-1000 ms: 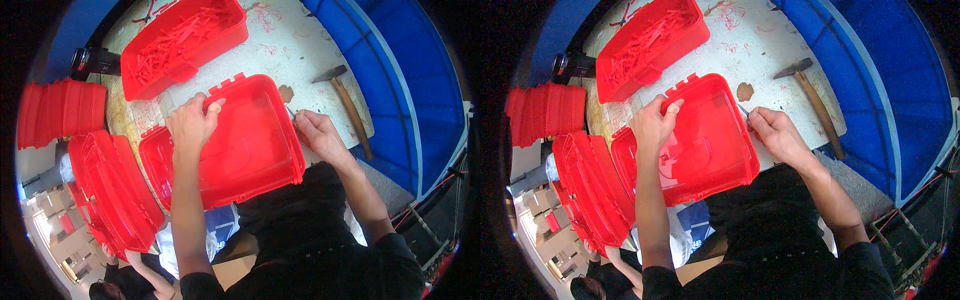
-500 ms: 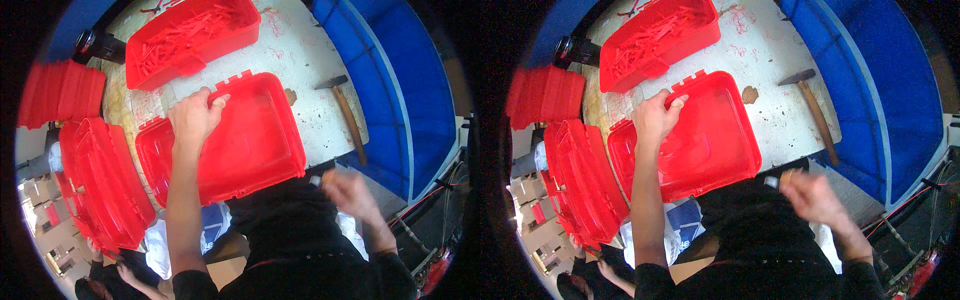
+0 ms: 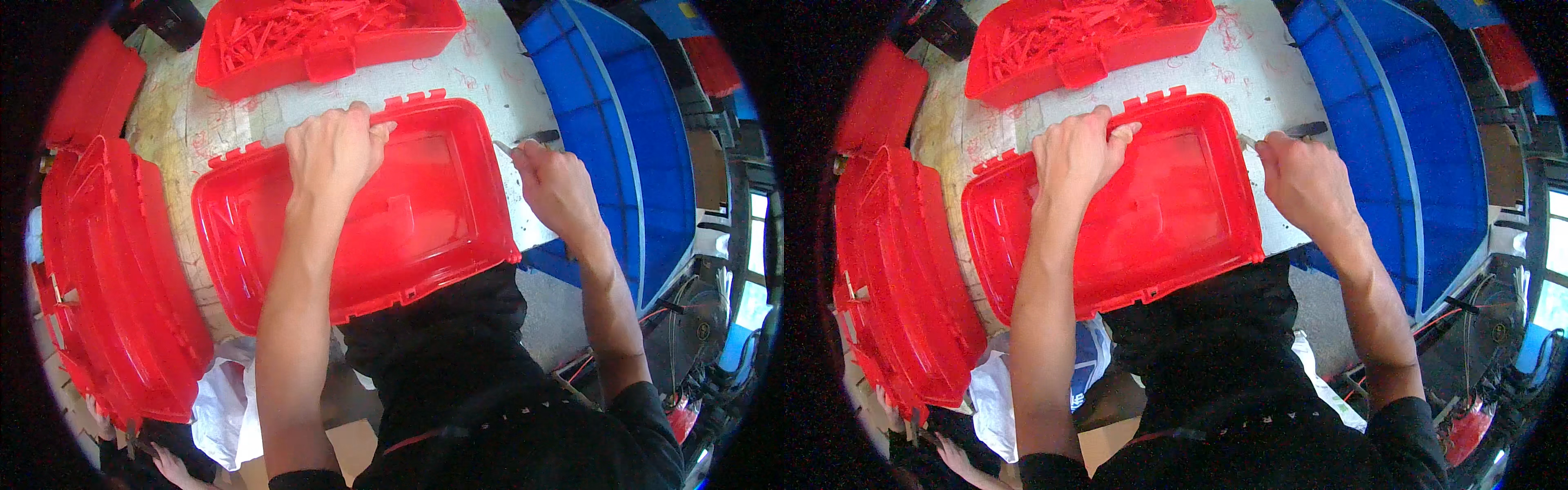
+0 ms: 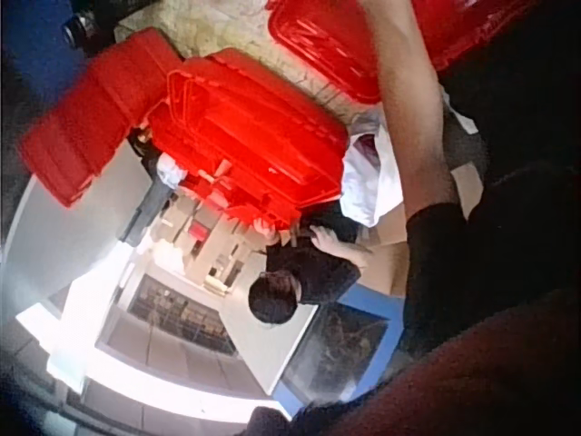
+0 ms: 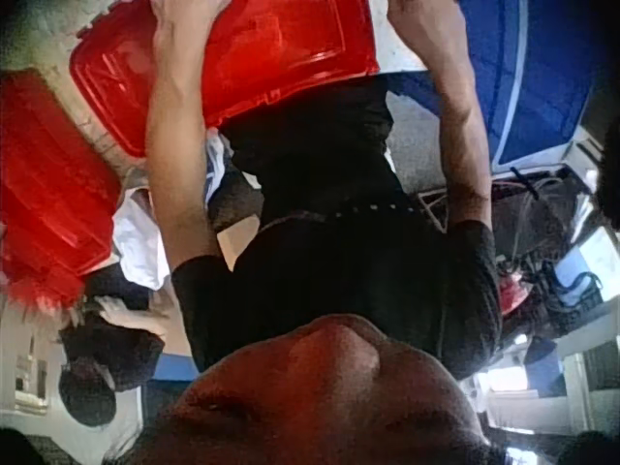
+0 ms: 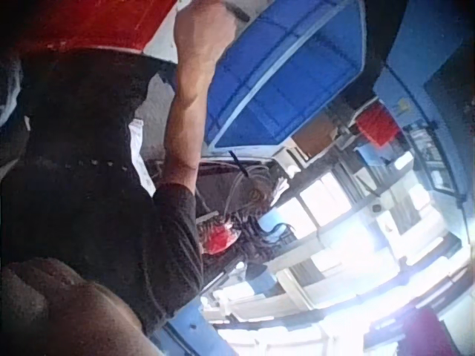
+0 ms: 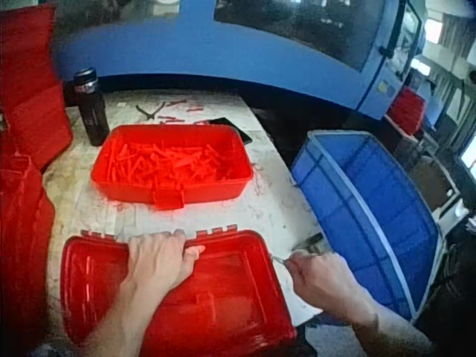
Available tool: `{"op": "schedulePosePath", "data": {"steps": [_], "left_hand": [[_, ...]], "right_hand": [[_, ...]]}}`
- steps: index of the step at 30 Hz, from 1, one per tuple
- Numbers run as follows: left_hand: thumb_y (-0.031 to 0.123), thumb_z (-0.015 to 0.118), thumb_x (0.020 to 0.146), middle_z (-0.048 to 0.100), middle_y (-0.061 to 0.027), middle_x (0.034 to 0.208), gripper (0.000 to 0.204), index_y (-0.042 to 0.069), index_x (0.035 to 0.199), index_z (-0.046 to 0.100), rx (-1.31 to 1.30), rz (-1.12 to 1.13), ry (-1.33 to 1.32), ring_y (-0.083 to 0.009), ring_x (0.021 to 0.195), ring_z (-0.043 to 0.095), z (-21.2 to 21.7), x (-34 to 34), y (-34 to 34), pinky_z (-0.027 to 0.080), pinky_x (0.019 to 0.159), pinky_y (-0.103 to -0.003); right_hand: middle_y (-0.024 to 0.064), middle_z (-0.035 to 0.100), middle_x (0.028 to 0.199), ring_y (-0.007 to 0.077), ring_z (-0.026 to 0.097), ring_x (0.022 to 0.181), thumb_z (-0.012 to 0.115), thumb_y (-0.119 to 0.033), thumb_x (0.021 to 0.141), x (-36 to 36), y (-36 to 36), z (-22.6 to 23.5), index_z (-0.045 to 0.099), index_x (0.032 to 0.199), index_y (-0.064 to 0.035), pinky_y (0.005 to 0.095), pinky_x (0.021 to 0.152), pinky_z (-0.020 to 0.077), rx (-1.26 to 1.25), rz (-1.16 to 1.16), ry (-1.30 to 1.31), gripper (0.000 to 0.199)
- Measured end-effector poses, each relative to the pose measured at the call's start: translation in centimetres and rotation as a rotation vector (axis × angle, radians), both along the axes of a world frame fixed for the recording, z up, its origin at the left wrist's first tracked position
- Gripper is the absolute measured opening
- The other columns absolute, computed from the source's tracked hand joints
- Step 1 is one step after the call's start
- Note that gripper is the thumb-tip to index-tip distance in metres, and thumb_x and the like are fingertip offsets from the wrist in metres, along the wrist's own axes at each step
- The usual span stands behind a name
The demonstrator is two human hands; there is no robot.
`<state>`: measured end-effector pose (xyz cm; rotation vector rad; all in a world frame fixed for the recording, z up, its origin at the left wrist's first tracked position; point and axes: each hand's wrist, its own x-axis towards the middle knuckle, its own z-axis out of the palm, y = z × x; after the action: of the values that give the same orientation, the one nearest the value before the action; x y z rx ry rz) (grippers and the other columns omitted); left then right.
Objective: The person repeatedly picks red plastic containers from a stack, removes excess plastic flash from edges and handles, and uses a hammer to tap small red plastic pins into place. The person works one container at a time, flipping and rotating each piece to access different edges before placing it aside.
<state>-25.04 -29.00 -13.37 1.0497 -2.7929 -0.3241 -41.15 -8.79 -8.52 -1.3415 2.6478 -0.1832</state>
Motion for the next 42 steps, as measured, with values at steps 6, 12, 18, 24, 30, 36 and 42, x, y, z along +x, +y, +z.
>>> {"op": "schedulePosePath", "data": {"steps": [6, 12, 18, 24, 30, 36, 42], "left_hand": [[0.046, 0.064, 0.09, 0.071, -0.0199, 0.079, 0.041, 0.006, 0.093, 0.07, 0.019, 0.006, -0.024, -0.0381, 0.077, 0.071, 0.1, 0.1, 0.0, 0.053, 0.066, -0.051], [0.047, 0.063, 0.091, 0.072, -0.0182, 0.082, 0.04, 0.008, 0.096, 0.071, 0.002, 0.013, -0.042, -0.0367, 0.08, 0.071, 0.1, -0.1, 0.0, 0.054, 0.068, -0.05], [0.047, 0.062, 0.092, 0.072, -0.0174, 0.083, 0.04, 0.009, 0.097, 0.072, 0.0, 0.02, -0.08, -0.0364, 0.082, 0.071, 0.5, -0.3, 0.2, 0.053, 0.071, -0.05], [0.053, 0.061, 0.091, 0.07, -0.0204, 0.082, 0.047, 0.008, 0.094, 0.071, -0.03, -0.005, -0.095, -0.0396, 0.082, 0.068, 0.8, -0.3, 0.2, 0.052, 0.07, -0.051], [0.055, 0.062, 0.089, 0.071, -0.0217, 0.087, 0.049, 0.009, 0.099, 0.073, -0.015, 0.018, -0.117, -0.0399, 0.085, 0.069, 0.9, -0.5, 0.1, 0.052, 0.073, -0.052], [0.051, 0.065, 0.089, 0.071, -0.0204, 0.09, 0.044, 0.008, 0.099, 0.073, 0.007, 0.028, -0.145, -0.0389, 0.089, 0.068, 1.5, -0.4, 0.2, 0.052, 0.077, -0.05], [0.046, 0.074, 0.081, 0.071, -0.0201, 0.094, 0.044, 0.009, 0.104, 0.071, -0.022, -0.007, -0.144, -0.0374, 0.093, 0.068, 1.4, 0.0, -0.5, 0.053, 0.079, -0.049]], "right_hand": [[0.015, 0.069, 0.074, 0.024, 0.064, 0.059, 0.055, -0.02, 0.1, 0.5, -0.3, -0.2, 0.071, 0.094, -0.0038, 0.033, 0.052, 0.0459, 0.109, 0.005, 0.096, 0.023], [0.0177, 0.068, 0.074, 0.0295, 0.066, 0.063, 0.054, -0.021, 0.1, 1.8, 0.7, 0.5, 0.069, 0.089, -0.0036, 0.0383, 0.054, 0.0492, 0.145, -0.015, 0.1, 0.025], [0.0193, 0.068, 0.074, 0.0339, 0.067, 0.065, 0.053, -0.02, 0.1, 3.2, 3.2, 0.9, 0.067, 0.087, -0.0029, 0.0418, 0.057, 0.0511, 0.218, -0.058, 0.02, 0.026], [0.0208, 0.065, 0.07, 0.0377, 0.066, 0.065, 0.054, -0.019, 0.098, 5.0, 6.0, 1.6, 0.063, 0.084, -0.0031, 0.0461, 0.057, 0.0497, 0.219, -0.024, -0.006, 0.023], [0.0226, 0.064, 0.07, 0.0386, 0.064, 0.065, 0.054, -0.018, 0.097, 5.8, 10.0, 1.7, 0.063, 0.085, -0.0018, 0.0448, 0.06, 0.05, 0.105, -0.011, -0.211, 0.022], [0.0266, 0.065, 0.078, 0.0446, 0.066, 0.08, 0.06, -0.026, 0.096, 5.2, 9.7, 0.8, 0.061, 0.107, -0.0044, 0.0473, 0.071, 0.0515, -0.292, -0.295, -0.501, 0.025], [0.028, 0.061, 0.071, 0.0462, 0.063, 0.073, 0.064, -0.025, 0.094, 4.9, 6.8, -3.6, 0.06, 0.093, -0.0005, 0.051, 0.062, 0.0474, -0.439, -0.197, -0.458, 0.025]]}}
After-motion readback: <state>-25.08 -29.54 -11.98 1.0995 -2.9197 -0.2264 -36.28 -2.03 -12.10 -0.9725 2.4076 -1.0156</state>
